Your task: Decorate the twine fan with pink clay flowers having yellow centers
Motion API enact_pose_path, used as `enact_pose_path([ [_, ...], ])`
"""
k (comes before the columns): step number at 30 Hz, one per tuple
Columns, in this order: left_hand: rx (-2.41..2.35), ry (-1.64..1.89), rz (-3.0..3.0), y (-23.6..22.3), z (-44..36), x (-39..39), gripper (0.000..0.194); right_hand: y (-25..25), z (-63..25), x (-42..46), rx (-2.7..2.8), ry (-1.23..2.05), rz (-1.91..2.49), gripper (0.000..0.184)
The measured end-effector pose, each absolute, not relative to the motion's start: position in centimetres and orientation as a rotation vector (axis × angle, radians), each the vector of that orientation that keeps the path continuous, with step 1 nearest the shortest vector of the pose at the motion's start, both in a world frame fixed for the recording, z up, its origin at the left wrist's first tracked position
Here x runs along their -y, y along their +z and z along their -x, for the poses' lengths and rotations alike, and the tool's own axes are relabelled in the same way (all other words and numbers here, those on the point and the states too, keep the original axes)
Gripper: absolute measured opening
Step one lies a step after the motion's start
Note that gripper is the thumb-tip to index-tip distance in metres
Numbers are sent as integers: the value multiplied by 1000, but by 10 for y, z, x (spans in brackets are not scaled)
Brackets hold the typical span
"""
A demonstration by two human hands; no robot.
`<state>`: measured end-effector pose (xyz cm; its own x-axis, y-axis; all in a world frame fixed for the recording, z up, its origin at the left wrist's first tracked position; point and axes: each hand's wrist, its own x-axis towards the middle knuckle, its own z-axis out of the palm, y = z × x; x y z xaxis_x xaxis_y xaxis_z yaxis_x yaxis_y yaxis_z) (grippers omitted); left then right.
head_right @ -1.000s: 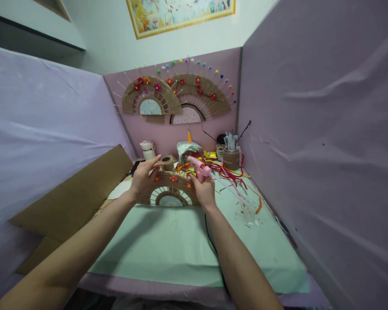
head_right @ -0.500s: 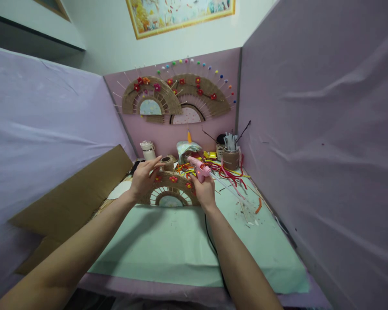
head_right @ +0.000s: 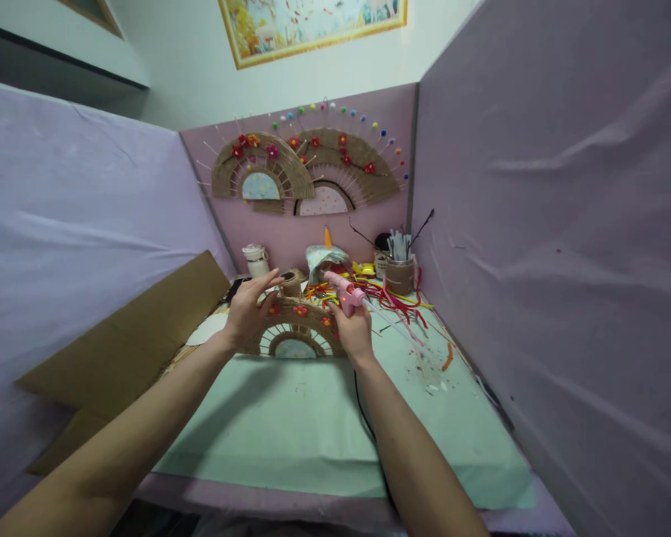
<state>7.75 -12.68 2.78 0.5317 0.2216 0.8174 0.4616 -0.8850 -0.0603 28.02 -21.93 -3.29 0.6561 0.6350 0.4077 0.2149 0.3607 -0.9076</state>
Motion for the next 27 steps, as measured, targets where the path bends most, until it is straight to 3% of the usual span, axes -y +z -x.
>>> enact_pose_path([
  [27,566,-1320,2521,23,-77,126,53,-32,-280,220,867,309,1193,37],
])
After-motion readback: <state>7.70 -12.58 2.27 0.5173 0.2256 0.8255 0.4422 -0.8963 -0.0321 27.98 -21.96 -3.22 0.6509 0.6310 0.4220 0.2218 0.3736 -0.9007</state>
